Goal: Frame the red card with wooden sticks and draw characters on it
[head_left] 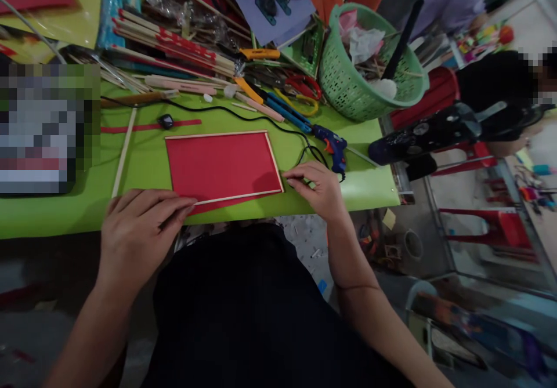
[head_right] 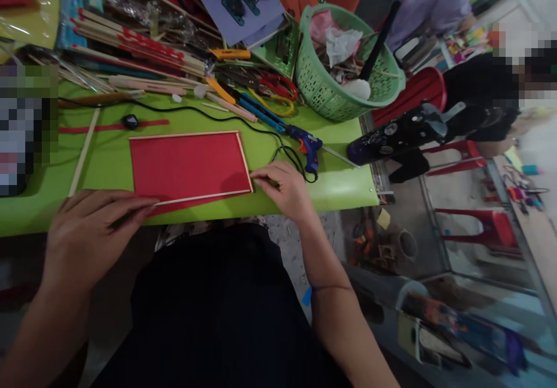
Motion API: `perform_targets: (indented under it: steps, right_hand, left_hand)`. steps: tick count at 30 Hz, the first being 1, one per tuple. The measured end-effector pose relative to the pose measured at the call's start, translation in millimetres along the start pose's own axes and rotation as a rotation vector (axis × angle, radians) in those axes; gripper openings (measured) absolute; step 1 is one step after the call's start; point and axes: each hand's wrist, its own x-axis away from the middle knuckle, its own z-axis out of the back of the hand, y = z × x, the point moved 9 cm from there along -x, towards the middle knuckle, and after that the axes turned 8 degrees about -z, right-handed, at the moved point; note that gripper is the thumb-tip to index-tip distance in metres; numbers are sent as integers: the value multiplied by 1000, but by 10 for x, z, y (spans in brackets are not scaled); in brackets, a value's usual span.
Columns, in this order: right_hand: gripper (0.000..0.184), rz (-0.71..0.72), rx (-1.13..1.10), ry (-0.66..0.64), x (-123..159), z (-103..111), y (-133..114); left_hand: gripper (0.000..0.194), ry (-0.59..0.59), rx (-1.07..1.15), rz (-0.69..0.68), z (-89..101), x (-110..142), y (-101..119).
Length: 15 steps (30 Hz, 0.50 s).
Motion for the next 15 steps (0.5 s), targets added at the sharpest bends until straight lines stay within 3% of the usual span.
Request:
perform_targets:
  steps: [15]
  right_hand:
    - [10, -11, -40, -3, 38, -77, 56]
  left_hand:
    - [16, 11, 6, -19, 13, -2, 90]
